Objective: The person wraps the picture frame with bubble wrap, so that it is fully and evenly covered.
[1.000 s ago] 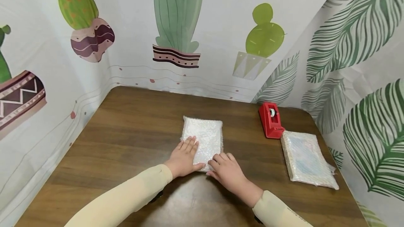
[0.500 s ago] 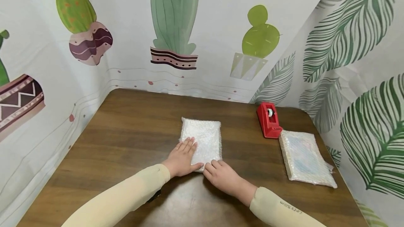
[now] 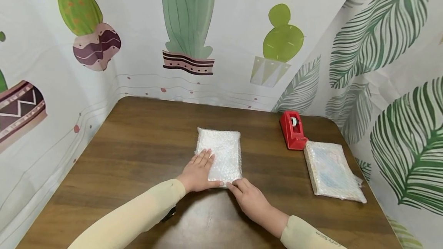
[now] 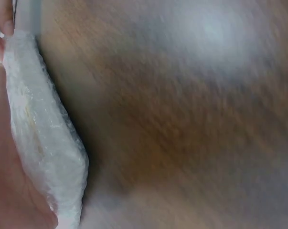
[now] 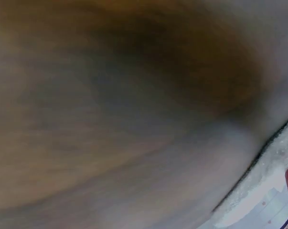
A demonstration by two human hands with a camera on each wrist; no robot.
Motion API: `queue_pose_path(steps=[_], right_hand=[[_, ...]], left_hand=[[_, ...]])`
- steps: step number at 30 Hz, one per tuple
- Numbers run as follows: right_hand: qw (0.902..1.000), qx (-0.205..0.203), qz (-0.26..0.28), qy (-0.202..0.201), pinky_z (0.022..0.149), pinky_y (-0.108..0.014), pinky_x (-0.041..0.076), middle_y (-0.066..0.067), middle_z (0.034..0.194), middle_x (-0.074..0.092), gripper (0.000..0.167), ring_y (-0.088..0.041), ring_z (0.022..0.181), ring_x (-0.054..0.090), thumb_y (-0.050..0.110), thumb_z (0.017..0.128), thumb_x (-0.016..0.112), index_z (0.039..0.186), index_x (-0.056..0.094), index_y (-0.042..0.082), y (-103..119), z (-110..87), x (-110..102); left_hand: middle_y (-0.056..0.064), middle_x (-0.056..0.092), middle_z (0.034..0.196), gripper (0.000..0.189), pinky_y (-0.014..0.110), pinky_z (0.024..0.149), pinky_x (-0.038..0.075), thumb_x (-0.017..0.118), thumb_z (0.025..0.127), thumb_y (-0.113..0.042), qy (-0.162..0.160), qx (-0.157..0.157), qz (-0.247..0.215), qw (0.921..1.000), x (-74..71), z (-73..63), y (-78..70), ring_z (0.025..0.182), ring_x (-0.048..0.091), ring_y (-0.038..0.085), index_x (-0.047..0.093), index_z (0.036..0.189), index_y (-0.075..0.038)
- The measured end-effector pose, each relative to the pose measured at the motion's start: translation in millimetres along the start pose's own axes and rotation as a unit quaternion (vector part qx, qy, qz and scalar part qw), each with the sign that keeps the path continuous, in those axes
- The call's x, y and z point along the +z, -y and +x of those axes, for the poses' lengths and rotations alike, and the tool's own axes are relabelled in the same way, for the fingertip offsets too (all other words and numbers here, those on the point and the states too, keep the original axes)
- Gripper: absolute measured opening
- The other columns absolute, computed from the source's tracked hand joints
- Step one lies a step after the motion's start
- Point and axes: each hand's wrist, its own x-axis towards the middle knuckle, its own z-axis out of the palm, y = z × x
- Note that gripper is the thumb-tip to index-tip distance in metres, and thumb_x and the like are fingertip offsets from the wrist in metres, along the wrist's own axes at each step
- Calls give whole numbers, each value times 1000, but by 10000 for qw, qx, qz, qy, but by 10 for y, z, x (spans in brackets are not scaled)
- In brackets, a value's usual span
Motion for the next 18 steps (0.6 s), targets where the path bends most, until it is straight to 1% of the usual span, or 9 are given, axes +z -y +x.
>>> queue_pose_path(steps=[6, 9, 11, 12, 13, 14, 15, 16, 18], right_hand=[[9972, -2, 741, 60, 86, -24, 60, -6, 116, 73, 37, -17, 103, 69, 3, 80, 82, 116, 73, 4, -24, -123, -97], [9941, 190, 1028, -284, 89, -31, 60, -6, 117, 74, 30, -20, 105, 71, 9, 91, 73, 120, 72, 5, -119, -127, -158], [9911, 541, 1025, -662, 89, -34, 60, -8, 114, 75, 28, -24, 103, 71, 11, 93, 69, 121, 72, 5, -263, -103, -248], [9881, 813, 961, -889, 88, -37, 59, -10, 112, 76, 27, -26, 102, 71, 10, 93, 68, 119, 72, 4, -361, -91, -307], [9821, 1223, 928, -1090, 87, -37, 58, -13, 111, 76, 26, -27, 100, 71, 7, 93, 67, 117, 72, 2, -466, -81, -379], [9714, 1771, 1007, -1221, 87, -33, 57, -15, 110, 76, 25, -23, 99, 70, 5, 92, 67, 116, 72, 1, -576, -74, -463], [9554, 2403, 1127, -1291, 85, -28, 56, -17, 109, 76, 24, -16, 96, 70, 3, 91, 68, 115, 73, 0, -687, -73, -557], [9338, 3069, 1312, -1293, 81, -22, 54, -19, 107, 76, 24, -9, 91, 68, 2, 92, 68, 115, 73, 0, -796, -77, -655], [8803, 4272, 1669, -1209, 75, -11, 47, -22, 109, 75, 22, 7, 85, 60, 6, 96, 66, 116, 72, -1, -1004, -102, -833]], left_hand=[[19, 18, 172, 102, 50, 132, 19, 60, 91, -68, -76, -25, -24, 10000, -5, -4, 24, 162, 15, 35, 28, 161, 0], [19, 19, 172, 102, 50, 131, 20, 61, 91, -68, -124, -52, 19, 9999, -8, -23, 36, 162, 15, 35, 29, 160, 0], [18, 20, 171, 102, 50, 131, 20, 61, 91, -68, -146, -56, 46, 9999, -11, -31, 35, 162, 16, 35, 30, 160, 0], [18, 20, 171, 102, 50, 131, 20, 61, 91, -68, -151, -54, 41, 9999, -11, -33, 31, 162, 16, 35, 30, 160, 0], [18, 20, 171, 102, 50, 131, 21, 62, 90, -68, -162, -44, 22, 9999, -11, -34, 26, 161, 16, 35, 30, 160, 0], [18, 20, 172, 102, 50, 131, 20, 61, 91, -68, -142, -38, 25, 9999, -7, -31, 20, 162, 16, 35, 30, 160, -1], [18, 20, 172, 102, 50, 131, 21, 61, 91, -68, -138, -23, -2, 9999, -6, -30, 11, 161, 16, 35, 30, 160, 0], [18, 20, 172, 102, 50, 131, 20, 61, 91, -68, -121, -13, -19, 9999, 0, -26, 5, 162, 15, 35, 30, 160, -1], [17, 20, 172, 102, 49, 131, 21, 61, 91, -69, -107, 13, -27, 9999, 9, -16, -10, 162, 15, 35, 30, 160, -1]])
